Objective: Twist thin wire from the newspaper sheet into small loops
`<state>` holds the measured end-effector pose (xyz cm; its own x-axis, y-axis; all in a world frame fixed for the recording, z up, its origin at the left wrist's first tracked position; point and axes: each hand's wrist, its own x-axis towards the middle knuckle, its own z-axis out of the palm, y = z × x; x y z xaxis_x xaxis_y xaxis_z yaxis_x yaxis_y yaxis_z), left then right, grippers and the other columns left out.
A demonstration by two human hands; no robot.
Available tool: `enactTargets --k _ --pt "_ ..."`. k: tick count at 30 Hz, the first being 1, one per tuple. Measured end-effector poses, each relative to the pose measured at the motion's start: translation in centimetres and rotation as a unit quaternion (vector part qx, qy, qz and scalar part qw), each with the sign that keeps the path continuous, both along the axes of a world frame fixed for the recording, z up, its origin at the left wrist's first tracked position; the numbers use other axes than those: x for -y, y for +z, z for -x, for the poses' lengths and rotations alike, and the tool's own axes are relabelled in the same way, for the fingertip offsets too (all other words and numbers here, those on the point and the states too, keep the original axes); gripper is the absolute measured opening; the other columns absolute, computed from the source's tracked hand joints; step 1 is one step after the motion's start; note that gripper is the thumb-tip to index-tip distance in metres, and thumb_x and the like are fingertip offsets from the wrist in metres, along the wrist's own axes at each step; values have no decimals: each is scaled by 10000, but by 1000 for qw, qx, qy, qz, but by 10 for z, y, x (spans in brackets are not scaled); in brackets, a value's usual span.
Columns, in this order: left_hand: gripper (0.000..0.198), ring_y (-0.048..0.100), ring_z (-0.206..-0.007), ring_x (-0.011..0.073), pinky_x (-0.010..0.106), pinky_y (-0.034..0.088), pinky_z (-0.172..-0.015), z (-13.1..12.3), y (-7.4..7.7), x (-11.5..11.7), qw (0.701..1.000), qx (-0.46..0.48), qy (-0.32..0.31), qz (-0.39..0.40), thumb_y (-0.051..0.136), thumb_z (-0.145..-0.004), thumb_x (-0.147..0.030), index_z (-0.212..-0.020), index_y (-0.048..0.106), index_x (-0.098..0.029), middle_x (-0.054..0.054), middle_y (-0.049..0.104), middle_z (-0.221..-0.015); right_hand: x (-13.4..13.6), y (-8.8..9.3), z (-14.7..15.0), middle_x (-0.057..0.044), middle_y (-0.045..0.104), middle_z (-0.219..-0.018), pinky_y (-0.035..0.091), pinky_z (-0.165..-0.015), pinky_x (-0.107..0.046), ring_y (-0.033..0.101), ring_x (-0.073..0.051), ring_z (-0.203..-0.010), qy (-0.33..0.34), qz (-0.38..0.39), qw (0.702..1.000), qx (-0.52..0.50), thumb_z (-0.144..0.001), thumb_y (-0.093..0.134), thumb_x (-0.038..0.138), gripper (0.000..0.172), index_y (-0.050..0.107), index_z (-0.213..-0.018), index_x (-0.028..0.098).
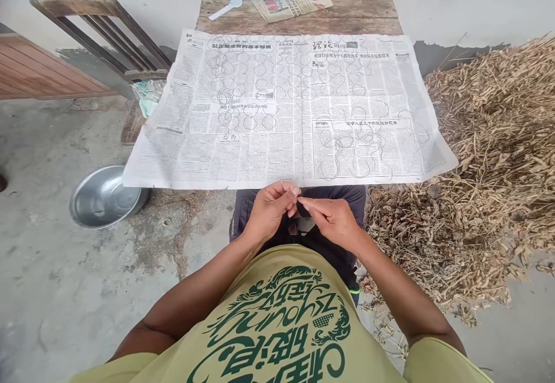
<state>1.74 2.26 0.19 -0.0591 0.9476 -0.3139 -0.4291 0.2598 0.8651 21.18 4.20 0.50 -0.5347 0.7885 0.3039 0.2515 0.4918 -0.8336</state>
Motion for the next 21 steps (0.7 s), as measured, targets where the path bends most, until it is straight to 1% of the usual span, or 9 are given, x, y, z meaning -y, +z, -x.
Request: enactTargets --k 3,8,10,11,12,14,16,18,21 --pt "345 483 -506 67 229 392 -485 0 -1 1 1000 -8 -7 8 924 -809 -413 -729 701 -163 -24 579 -654 -4 -2 -1 -18 862 -1219 723 -858 -305 873 -201 -987 13 38 999 6 -1070 614 187 359 832 -1332 298" --pt "345 468 -526 69 228 389 -488 -2 1 3 1000 0 -11 19 935 -792 -420 -747 712 -160 -16 587 -675 -4 -4 -2 -17 872 -1197 716 -912 -365 864 -224 -1031 22 100 995 -8 -1067 638 263 294 871 -1241 305" --pt "357 459 -536 72 228 380 -484 -4 3 4 1000 7 -8 22 948 -776 -436 -771 720 -162 -15 592 -688 -2 -2 -4 -23 890 -1058 703 -819 -326 855 -203 -897 11 124 992 -10 -1063 657 292 273 870 -1234 282" --pt "362 458 -541 73 229 375 -483 -4 4 4 1000 11 -6 23 952 -773 -444 -785 723 -164 -17 593 -695 0 -1 -6 -15 877 -932 678 -733 -294 823 -180 -775 2 141 990 -11 -1062 671 308 273 856 -1257 264" --pt "365 459 -544 74 230 373 -484 -5 5 4 1000 13 -3 23 950 -779 -452 -799 724 -166 -18 594 -705 2 1 -8 6 831 -791 629 -641 -262 756 -153 -646 -8 160 987 -14 -1065 680 328 277 837 -1277 243" --pt "359 482 -565 77 233 393 -506 -5 7 4 1000 13 3 18 932 -813 -467 -827 729 -171 -15 612 -742 6 6 -12 64 671 -583 490 -513 -225 581 -110 -477 -29 201 979 -31 -1088 667 375 271 805 -1251 208" --pt "340 544 -626 89 239 447 -567 -6 10 5 1000 11 11 3 911 -850 -469 -853 740 -175 7 666 -820 11 9 -15 84 568 -523 422 -505 -226 490 -95 -445 -37 231 971 -54 -1124 614 422 287 786 -1128 193" --pt "323 627 -736 120 251 501 -646 -6 12 5 1000 14 15 -15 898 -874 -465 -874 747 -179 37 728 -909 15 9 -16 80 544 -517 423 -535 -238 473 -95 -452 -36 255 963 -75 -1148 561 463 363 764 -1026 188" --pt "316 693 -864 169 276 537 -720 -6 13 6 999 20 11 -28 878 -901 -467 -896 739 -184 67 779 -958 18 7 -15 80 530 -501 422 -533 -246 460 -99 -436 -20 297 949 -99 -1150 543 507 421 755 -992 180"
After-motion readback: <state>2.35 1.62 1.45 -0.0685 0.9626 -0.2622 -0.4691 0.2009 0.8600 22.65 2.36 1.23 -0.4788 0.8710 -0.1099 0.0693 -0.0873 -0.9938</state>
